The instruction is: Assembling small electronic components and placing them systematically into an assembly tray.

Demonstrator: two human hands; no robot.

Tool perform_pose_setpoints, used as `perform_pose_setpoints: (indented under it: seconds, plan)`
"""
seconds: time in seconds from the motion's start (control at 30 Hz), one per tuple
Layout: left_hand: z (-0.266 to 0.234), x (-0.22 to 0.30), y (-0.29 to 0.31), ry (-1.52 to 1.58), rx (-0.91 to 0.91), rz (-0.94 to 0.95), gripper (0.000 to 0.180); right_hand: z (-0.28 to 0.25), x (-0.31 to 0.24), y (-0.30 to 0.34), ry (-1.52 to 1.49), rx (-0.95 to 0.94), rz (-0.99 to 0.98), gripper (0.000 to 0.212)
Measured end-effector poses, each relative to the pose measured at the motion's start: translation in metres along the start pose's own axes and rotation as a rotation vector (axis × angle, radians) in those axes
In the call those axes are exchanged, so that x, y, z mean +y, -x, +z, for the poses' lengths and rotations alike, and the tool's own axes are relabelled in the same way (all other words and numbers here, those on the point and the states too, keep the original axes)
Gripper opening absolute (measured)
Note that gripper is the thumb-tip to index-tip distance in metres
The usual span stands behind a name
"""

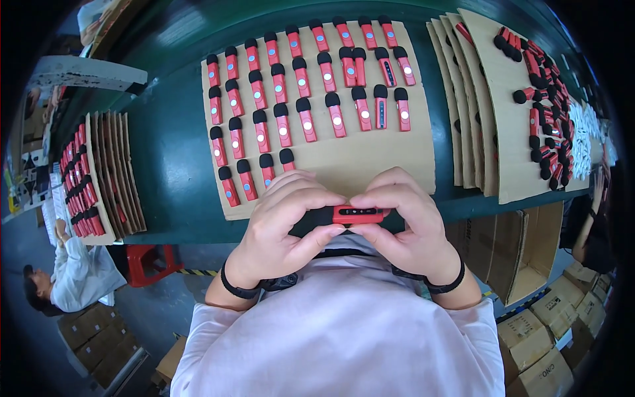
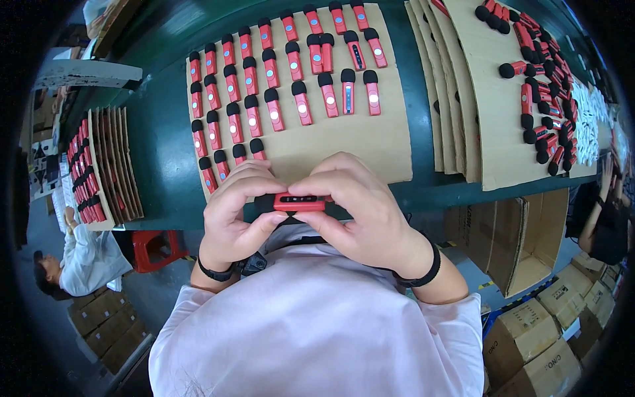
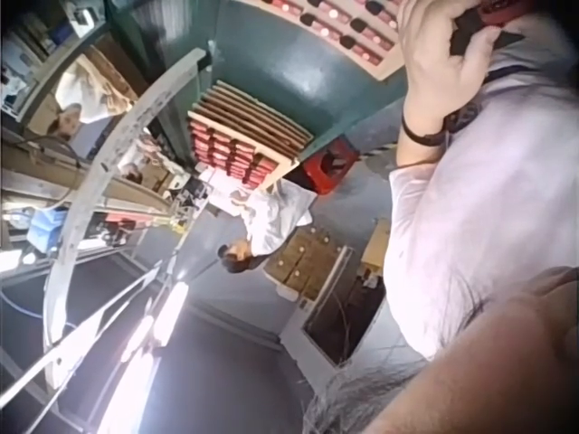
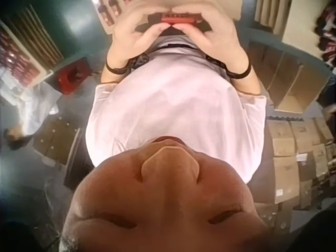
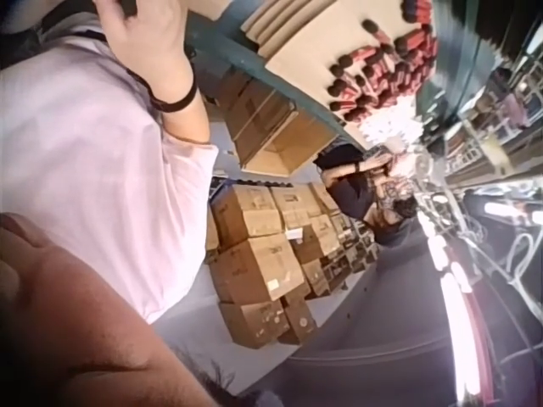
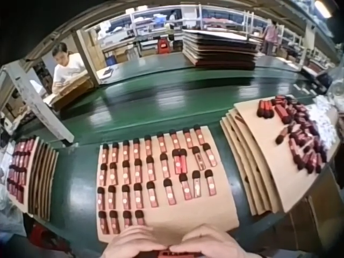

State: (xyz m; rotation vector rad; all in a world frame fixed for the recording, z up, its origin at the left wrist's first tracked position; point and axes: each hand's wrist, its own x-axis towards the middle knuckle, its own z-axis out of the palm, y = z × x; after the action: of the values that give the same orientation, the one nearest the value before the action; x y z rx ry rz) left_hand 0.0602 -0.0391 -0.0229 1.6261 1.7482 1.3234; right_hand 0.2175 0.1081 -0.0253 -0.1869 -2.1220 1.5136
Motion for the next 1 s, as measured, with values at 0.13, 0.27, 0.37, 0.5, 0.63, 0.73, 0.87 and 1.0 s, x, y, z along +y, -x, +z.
perform_pose_setpoints:
  seconds: [0.13,0.27,0.37,0.5,0.63,0.73,0.87,1.0]
  plan:
    - [0.000,0.000,0.000,0.007,0.051,0.058,0.032,-0.003,0.002,0.004,-0.031,-0.014,0.037,0.033]
    - [0.000,0.001,-0.002,0.020,0.067,0.080,0.031,0.000,0.003,0.005,-0.035,-0.012,0.003,0.033]
    - [0.000,0.000,-0.003,0.027,0.082,0.097,0.032,0.000,0.004,0.005,-0.033,-0.004,-0.015,0.033]
    - [-0.001,0.001,-0.004,-0.008,0.065,0.111,0.031,-0.001,0.003,0.004,-0.061,-0.020,0.020,0.033]
    - [0.001,-0.002,-0.003,0.003,0.097,0.132,0.032,0.002,0.005,0.009,-0.193,-0.007,0.108,0.032]
    - [0.006,0.000,-0.005,0.028,0.180,0.113,0.035,0.010,0.013,0.013,-0.367,0.067,0.151,0.031]
    - [0.002,-0.005,-0.001,-0.029,0.132,0.083,0.040,0.015,0.014,0.012,-0.397,0.104,0.098,0.030]
    - [-0.001,-0.010,0.008,-0.148,0.123,-0.015,0.043,0.017,0.013,0.009,-0.227,0.024,0.117,0.028]
